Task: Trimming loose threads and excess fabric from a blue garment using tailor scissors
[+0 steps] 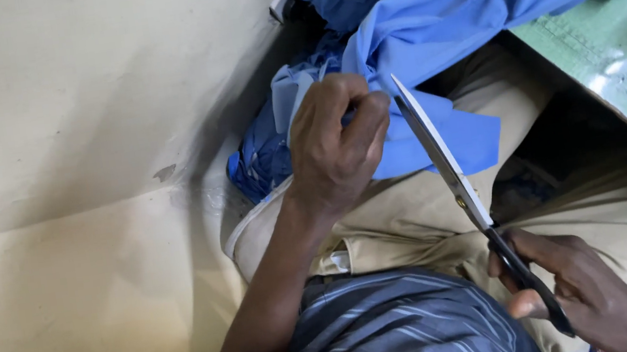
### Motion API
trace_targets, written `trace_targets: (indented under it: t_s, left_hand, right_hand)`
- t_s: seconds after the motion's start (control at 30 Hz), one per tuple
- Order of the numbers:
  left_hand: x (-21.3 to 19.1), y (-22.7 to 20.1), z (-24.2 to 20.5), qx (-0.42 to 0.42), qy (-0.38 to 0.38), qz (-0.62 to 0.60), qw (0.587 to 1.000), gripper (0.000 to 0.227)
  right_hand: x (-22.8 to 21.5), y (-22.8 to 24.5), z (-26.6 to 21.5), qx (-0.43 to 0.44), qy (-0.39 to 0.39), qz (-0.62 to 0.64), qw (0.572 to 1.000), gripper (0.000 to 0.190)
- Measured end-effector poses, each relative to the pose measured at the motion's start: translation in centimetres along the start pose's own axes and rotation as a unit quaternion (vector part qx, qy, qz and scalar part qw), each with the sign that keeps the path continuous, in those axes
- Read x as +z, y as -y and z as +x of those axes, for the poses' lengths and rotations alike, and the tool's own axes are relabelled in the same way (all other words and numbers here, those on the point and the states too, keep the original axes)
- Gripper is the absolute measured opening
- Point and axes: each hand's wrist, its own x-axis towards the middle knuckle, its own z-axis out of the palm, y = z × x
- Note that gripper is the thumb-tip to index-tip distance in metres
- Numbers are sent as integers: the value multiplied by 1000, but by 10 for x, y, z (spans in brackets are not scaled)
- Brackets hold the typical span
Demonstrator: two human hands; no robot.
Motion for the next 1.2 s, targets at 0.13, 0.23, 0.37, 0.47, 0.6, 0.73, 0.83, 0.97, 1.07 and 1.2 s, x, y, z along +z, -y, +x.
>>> trace_targets:
  t_s: [0.13, 0.23, 0.37, 0.47, 0.6, 0.73, 0.83, 0.97, 1.07, 1.2]
  left_hand:
    - [-8, 6, 0, 19, 3, -9, 1000, 21]
    - [-12, 8, 4, 26, 20, -45, 998, 15]
    - [-20, 9, 11, 46, 35, -73, 996, 24]
    - [-24, 9, 15, 52, 52, -87, 993, 27]
    - [-23, 11, 11, 39, 54, -104, 992, 26]
    - [-21, 16, 9, 55, 42, -84, 994, 27]
    - [-24, 20, 9, 33, 50, -79, 995, 29]
    - [-23, 23, 10, -55, 105, -168, 979, 21]
    - [-19, 27, 4, -196, 183, -314, 911, 10]
    - [-7, 34, -9, -355, 265, -569, 693, 48]
  right_hand:
    - [-11, -24, 0, -16, 19, -78, 997, 57]
    - [-14, -24, -1, -42, -8, -89, 995, 56]
    - [-14, -11, -2, 33, -22, -120, 992, 46]
    - [-12, -8, -4, 79, -27, -173, 981, 46]
    - [-11, -20, -12, 6, -87, -203, 975, 48]
    - [-12, -15, -13, -6, -76, -203, 976, 47]
    - [-9, -7, -15, 40, -82, -149, 985, 44]
    - [-3, -29, -18, 3, -62, -55, 997, 41]
    - [9, -45, -22, -26, -88, -1, 996, 41]
    - [26, -69, -28, -11, -82, 183, 980, 37]
